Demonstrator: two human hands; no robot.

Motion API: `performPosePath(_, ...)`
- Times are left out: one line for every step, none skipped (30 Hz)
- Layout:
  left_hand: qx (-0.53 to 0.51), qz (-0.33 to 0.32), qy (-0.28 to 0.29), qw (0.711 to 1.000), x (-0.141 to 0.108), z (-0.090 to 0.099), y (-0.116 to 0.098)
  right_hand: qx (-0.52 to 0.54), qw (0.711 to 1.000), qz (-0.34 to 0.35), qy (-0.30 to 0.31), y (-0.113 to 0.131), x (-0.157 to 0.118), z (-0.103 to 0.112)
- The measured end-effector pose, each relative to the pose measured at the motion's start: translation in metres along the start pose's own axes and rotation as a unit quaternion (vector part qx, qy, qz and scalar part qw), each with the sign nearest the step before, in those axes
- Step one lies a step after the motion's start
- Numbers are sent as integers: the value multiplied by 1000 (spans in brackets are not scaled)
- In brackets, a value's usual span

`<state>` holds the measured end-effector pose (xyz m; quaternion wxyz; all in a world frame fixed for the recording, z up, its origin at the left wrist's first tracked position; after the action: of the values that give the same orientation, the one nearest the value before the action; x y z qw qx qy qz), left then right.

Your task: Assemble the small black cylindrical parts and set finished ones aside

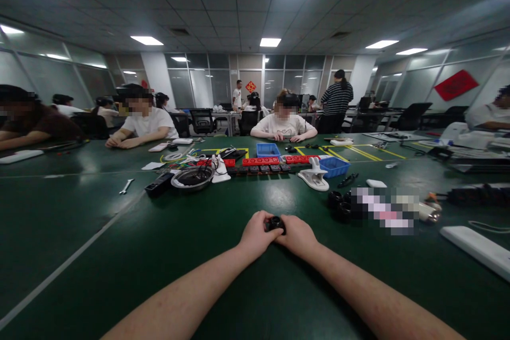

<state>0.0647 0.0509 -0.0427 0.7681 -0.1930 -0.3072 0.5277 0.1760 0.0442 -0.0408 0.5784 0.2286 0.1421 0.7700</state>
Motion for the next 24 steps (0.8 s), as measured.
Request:
performPosePath(0, 3, -2, 1000, 0, 0, 0, -14, 1000, -7, -1, 2, -1, 0)
performPosePath(-1, 4, -1, 1000, 0, 0, 0, -22, 1000, -12, -1, 3, -1, 0)
performPosePath(-3, 2, 3, 1000, 1, 0, -1, -25, 1000, -15, -2, 4, -2, 0)
performPosePath(-6, -4, 10, 1000, 1, 1, -1, -21, 1000, -15, -2, 4, -2, 1)
performPosePath(-8, -14, 19, 1000, 1, 2, -2, -11, 1000, -11, -1, 4, -3, 3)
performPosePath(-11, -25, 29, 999, 1, 3, -3, 7, 1000, 1, 4, 3, -3, 4)
performPosePath(-13, -37, 40, 998, 1, 4, -4, 33, 999, 19, 15, 3, -3, 5)
performPosePath(-15, -49, 50, 997, 1, 6, -5, 64, 997, 42, 31, 3, -3, 7)
performPosePath(-17, -58, 61, 996, 1, 7, -6, 99, 992, 66, 49, 3, -4, 8)
performPosePath(-20, -66, 71, 995, 1, 8, -6, 134, 985, 87, 68, 2, -4, 9)
performPosePath(-22, -71, 80, 994, 1, 9, -7, 167, 977, 102, 85, 1, -4, 10)
performPosePath(-26, -75, 85, 993, 1, 10, -7, 195, 969, 110, 100, 0, -3, 10)
performPosePath(-30, -79, 89, 992, 1, 10, -7, 218, 963, 112, 112, -1, -3, 11)
performPosePath(-33, -82, 90, 992, 1, 11, -7, 235, 958, 111, 122, -3, -2, 10)
performPosePath(-35, -83, 89, 992, 1, 11, -7, 249, 954, 109, 130, -3, -2, 10)
performPosePath(-37, -84, 87, 992, 1, 11, -7, 259, 951, 105, 135, -4, -1, 9)
performPosePath(-38, -84, 87, 992, 1, 10, -7, 266, 949, 100, 137, -4, -1, 8)
performPosePath(-38, -84, 87, 992, 1, 10, -7, 272, 948, 97, 137, -5, -1, 8)
performPosePath(-38, -83, 87, 992, 1, 9, -7, 276, 947, 93, 137, -5, -1, 7)
performPosePath(-38, -83, 88, 992, 1, 9, -6, 277, 947, 89, 138, -5, -1, 7)
performPosePath(-37, -83, 88, 992, 1, 8, -6, 276, 947, 85, 139, -5, -1, 6)
performPosePath(-35, -83, 88, 992, 1, 8, -6, 276, 948, 80, 140, -6, -1, 6)
performPosePath(-33, -82, 88, 992, 2, 8, -6, 275, 948, 77, 140, -6, -1, 6)
performPosePath(-31, -82, 86, 992, 2, 8, -5, 274, 949, 73, 138, -7, -1, 5)
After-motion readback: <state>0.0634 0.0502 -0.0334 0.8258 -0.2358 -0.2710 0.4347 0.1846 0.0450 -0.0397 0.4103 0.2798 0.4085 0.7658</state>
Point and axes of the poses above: each hand's wrist, its own x-axis towards the middle knuckle, its own z-axis out of the back of the hand, y = z × x, the point moved 6 cm from there along x, towards the middle knuckle, and after that the axes turned 13 degrees about x, right-handed, at the moved point
